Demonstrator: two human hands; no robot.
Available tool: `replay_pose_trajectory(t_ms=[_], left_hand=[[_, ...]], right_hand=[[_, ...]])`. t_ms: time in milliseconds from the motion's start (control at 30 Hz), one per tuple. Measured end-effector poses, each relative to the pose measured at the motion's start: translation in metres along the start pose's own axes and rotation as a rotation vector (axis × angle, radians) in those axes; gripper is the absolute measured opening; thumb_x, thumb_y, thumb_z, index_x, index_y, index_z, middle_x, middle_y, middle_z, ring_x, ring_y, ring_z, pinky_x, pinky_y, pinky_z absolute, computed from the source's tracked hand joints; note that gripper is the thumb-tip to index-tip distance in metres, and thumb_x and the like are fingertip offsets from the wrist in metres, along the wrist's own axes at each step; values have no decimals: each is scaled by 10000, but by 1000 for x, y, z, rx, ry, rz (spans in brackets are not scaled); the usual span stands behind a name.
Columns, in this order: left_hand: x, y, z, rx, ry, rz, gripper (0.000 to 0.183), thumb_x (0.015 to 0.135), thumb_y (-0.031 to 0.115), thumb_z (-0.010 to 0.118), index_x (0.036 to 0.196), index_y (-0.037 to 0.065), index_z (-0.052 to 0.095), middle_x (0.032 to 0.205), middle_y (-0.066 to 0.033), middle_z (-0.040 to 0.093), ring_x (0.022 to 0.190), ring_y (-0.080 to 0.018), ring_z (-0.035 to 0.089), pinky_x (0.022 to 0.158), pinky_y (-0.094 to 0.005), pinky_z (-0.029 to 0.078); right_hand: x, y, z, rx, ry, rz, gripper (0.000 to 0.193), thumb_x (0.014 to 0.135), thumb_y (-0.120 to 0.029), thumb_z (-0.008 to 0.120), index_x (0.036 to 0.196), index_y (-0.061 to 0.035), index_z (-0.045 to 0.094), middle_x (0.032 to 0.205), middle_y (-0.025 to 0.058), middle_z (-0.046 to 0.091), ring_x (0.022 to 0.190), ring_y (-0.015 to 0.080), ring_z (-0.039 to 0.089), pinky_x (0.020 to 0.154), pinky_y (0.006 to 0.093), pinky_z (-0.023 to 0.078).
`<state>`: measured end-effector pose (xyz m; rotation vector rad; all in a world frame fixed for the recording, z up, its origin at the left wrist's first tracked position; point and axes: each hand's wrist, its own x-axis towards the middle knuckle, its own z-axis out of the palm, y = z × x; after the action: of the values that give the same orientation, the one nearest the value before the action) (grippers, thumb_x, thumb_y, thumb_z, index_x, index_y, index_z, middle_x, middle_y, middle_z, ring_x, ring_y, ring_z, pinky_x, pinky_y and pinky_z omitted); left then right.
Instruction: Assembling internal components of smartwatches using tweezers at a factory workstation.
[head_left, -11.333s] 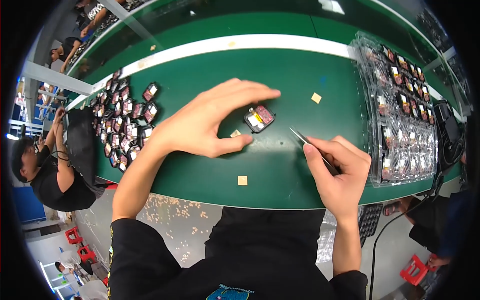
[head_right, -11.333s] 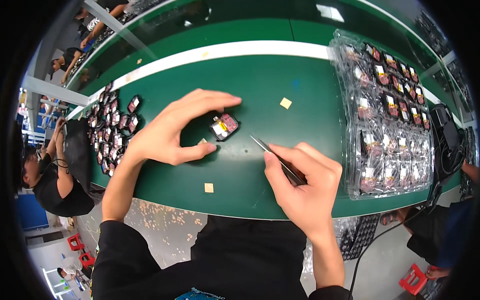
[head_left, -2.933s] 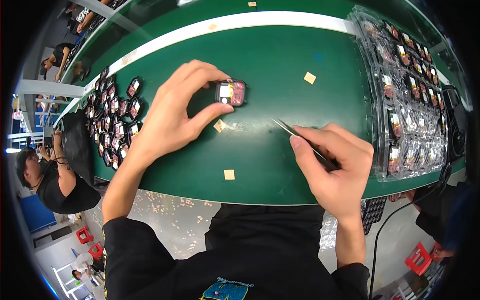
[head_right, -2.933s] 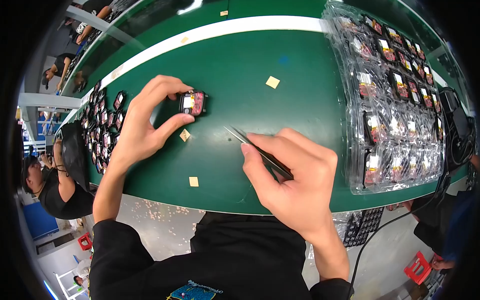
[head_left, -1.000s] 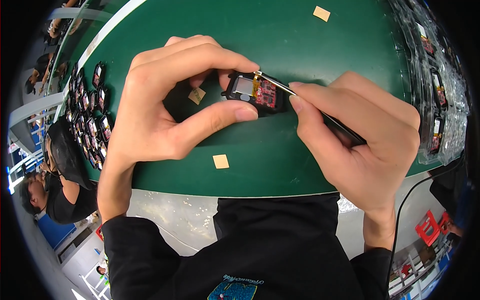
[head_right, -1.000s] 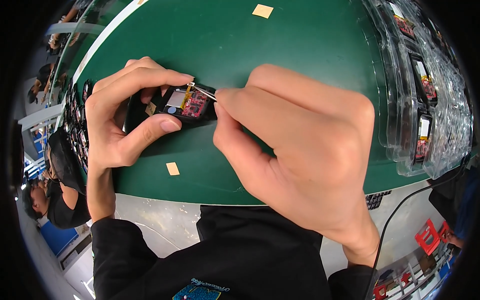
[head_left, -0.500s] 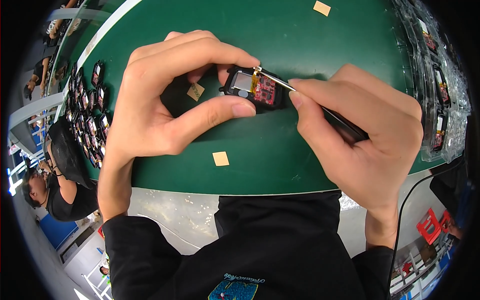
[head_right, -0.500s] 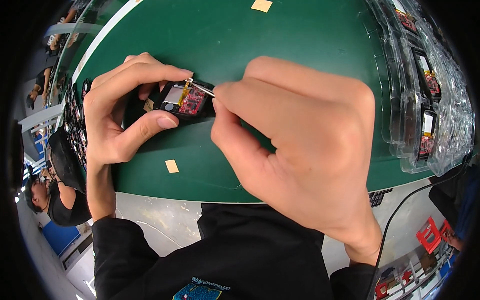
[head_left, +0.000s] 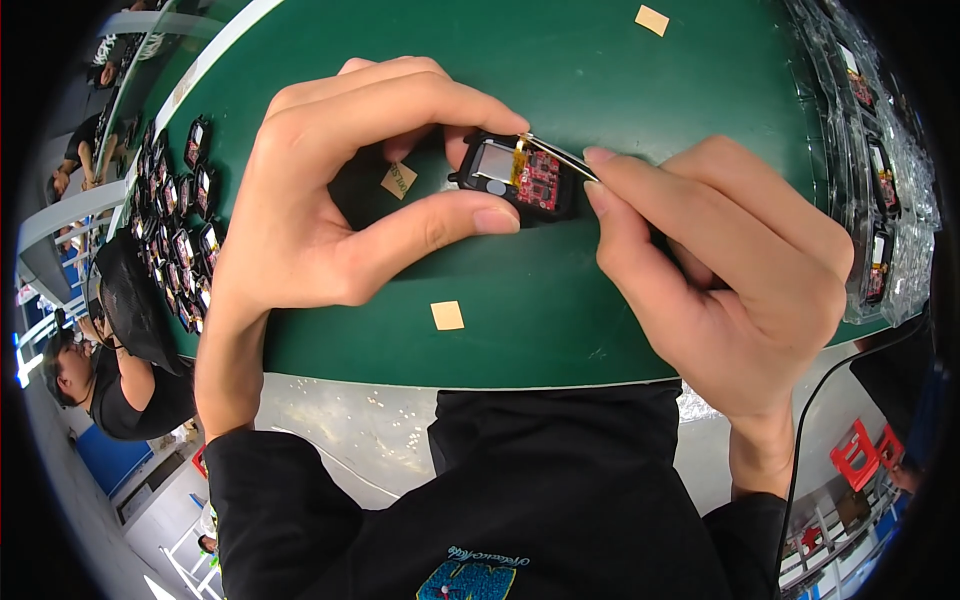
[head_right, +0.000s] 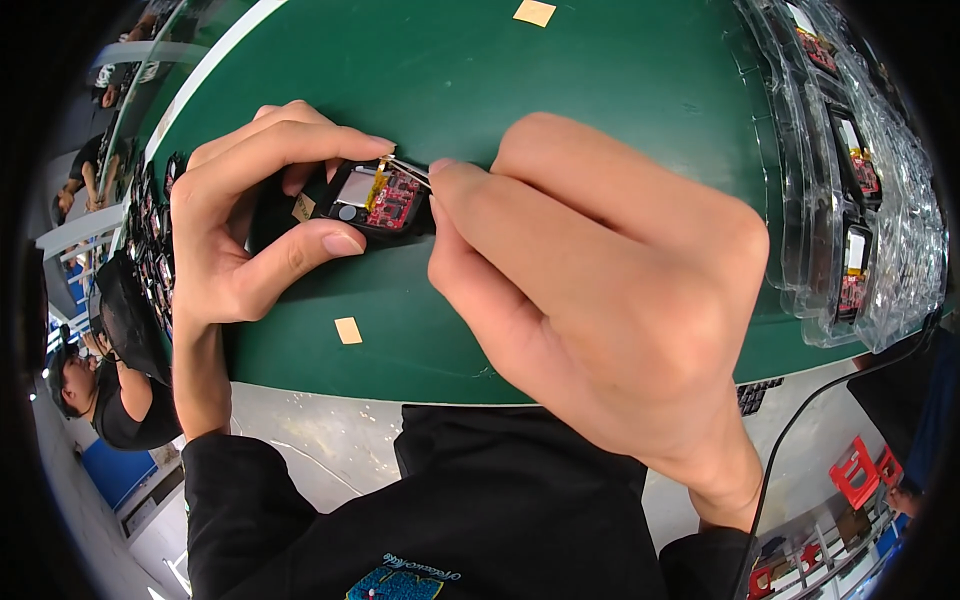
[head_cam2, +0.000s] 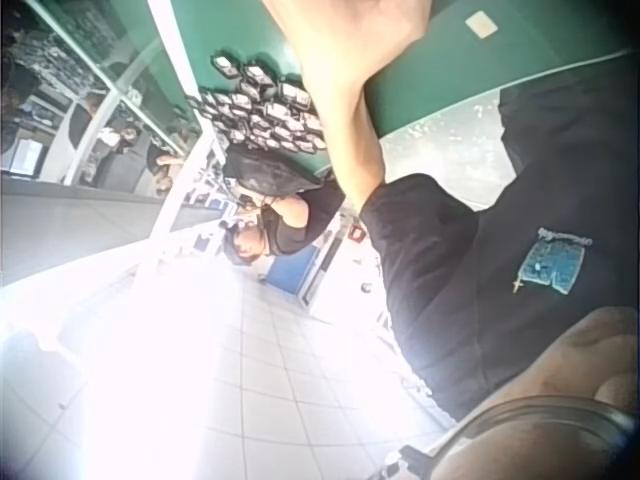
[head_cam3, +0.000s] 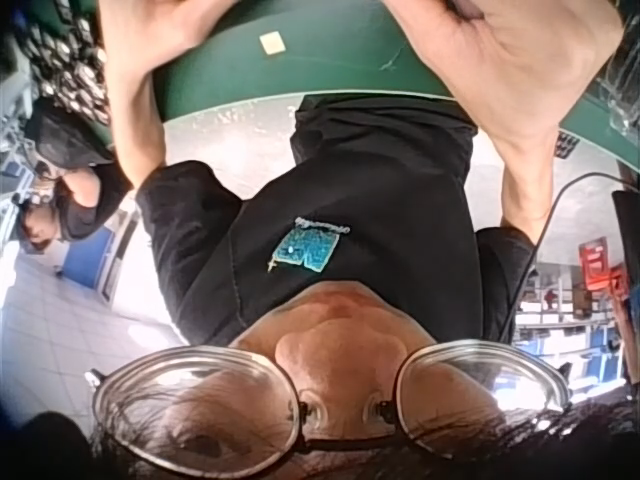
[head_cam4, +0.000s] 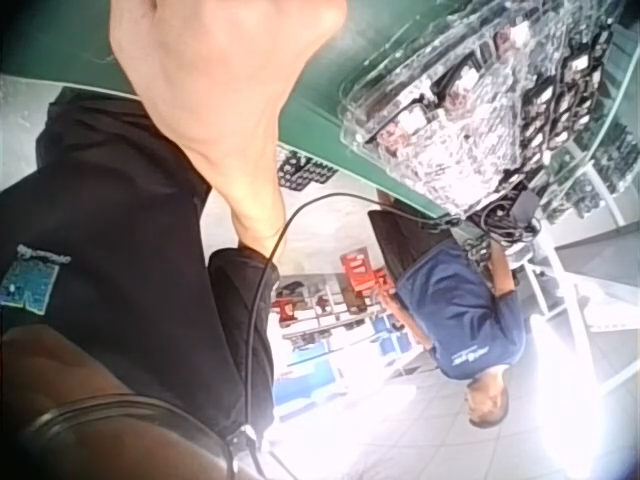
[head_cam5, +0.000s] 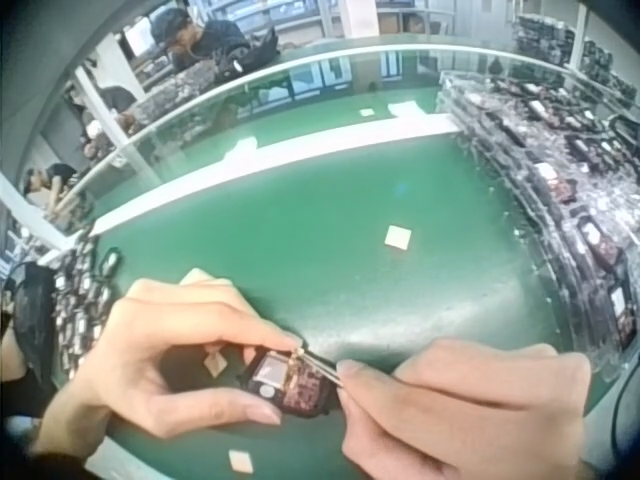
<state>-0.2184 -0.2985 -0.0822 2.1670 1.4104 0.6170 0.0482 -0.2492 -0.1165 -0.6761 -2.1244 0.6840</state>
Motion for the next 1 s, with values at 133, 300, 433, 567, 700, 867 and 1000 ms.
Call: replay_pose_trajectory(t_ms=[133,300,433,567,700,867,1000], left_hand=[[-1,-12,-2,-27,-5,23,577,741,306,945,1194,-30,822,962,-99,767,785,-191,535,728,-326,408],[-1,-15,-5,-135,-54,47,637,750,394,940,1214,-27,823,1015,-100,776,824,-181,524,743,-331,372],[-1,-18,-6,-133,-65,65,636,744,378,935,1218,-32,820,1034,-106,783,838,-181,537,740,-331,372],[0,-14,-5,-119,-66,60,610,736,349,917,1207,-28,823,1037,-110,785,839,-187,557,747,-332,378],[1,-15,-4,-86,-59,152,564,747,339,897,1167,-31,823,1029,-127,785,872,-221,643,804,-349,422],[0,-14,-5,-60,-70,158,536,758,334,888,1141,-36,823,1032,-143,787,891,-245,676,843,-369,441],[0,-13,-6,-53,-67,140,534,741,309,900,1150,-27,821,1027,-133,787,887,-233,667,825,-363,431]], right_hand=[[6,-2,-6,24,-81,69,250,804,144,830,1022,25,863,719,40,671,572,81,574,518,244,380],[5,-2,-11,122,-118,158,210,822,128,825,1002,27,863,712,51,683,598,98,614,542,250,410],[4,-2,-8,151,-115,168,196,826,118,827,996,26,862,713,50,684,602,96,613,547,250,407],[4,-3,-7,152,-114,165,193,828,119,827,994,28,860,712,48,683,602,94,611,546,248,404],[3,-4,-5,171,-105,167,190,825,121,831,989,28,857,708,48,679,599,89,605,542,246,400],[1,-2,-6,166,-89,143,191,820,125,828,983,30,854,700,45,674,579,86,588,527,252,389],[1,0,-6,159,-89,117,181,816,111,835,977,29,854,697,39,670,564,82,569,523,247,376]])
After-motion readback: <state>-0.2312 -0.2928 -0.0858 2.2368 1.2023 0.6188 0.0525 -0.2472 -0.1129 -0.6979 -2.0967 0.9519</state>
